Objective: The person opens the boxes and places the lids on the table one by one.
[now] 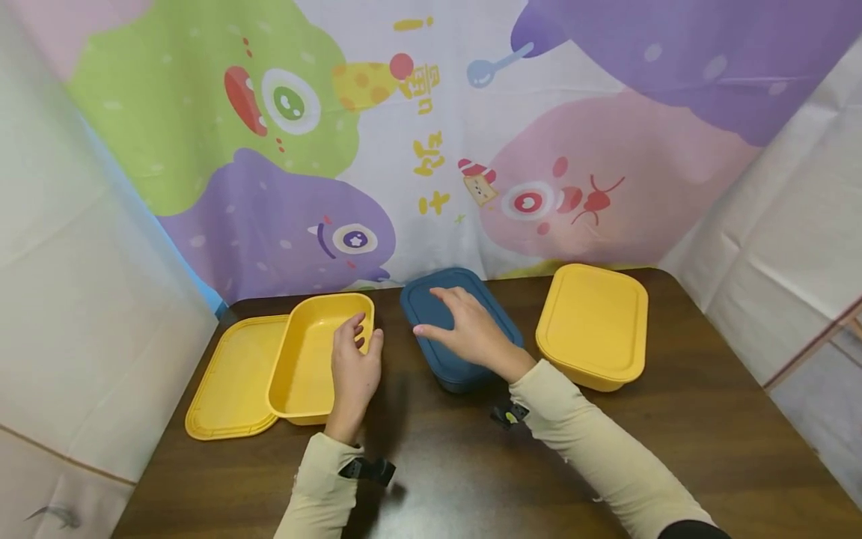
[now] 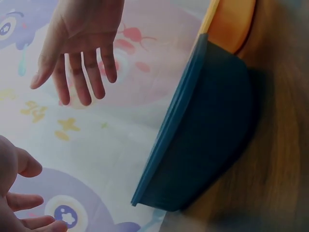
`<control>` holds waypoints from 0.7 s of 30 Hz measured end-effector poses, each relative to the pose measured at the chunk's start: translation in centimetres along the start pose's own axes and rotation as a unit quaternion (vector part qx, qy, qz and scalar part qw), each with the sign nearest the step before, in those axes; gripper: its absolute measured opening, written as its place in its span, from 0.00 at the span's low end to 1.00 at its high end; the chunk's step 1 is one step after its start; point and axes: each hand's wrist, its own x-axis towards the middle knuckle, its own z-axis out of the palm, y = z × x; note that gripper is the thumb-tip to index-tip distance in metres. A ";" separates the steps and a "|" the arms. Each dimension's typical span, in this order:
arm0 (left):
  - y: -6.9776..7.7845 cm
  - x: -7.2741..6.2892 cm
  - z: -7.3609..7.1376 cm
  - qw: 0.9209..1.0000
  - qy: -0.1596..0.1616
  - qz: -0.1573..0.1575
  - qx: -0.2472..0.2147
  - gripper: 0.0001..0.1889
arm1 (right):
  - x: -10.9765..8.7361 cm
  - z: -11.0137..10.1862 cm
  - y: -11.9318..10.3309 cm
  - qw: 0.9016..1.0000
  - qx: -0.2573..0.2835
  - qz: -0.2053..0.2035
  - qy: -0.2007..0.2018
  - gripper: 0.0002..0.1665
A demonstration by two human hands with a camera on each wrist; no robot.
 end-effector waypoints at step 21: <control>0.5 -1.2 2.8 0.999 -0.046 0.007 -0.010 0.22 | -0.7 -0.6 3.3 0.999 -0.002 0.033 0.017 0.46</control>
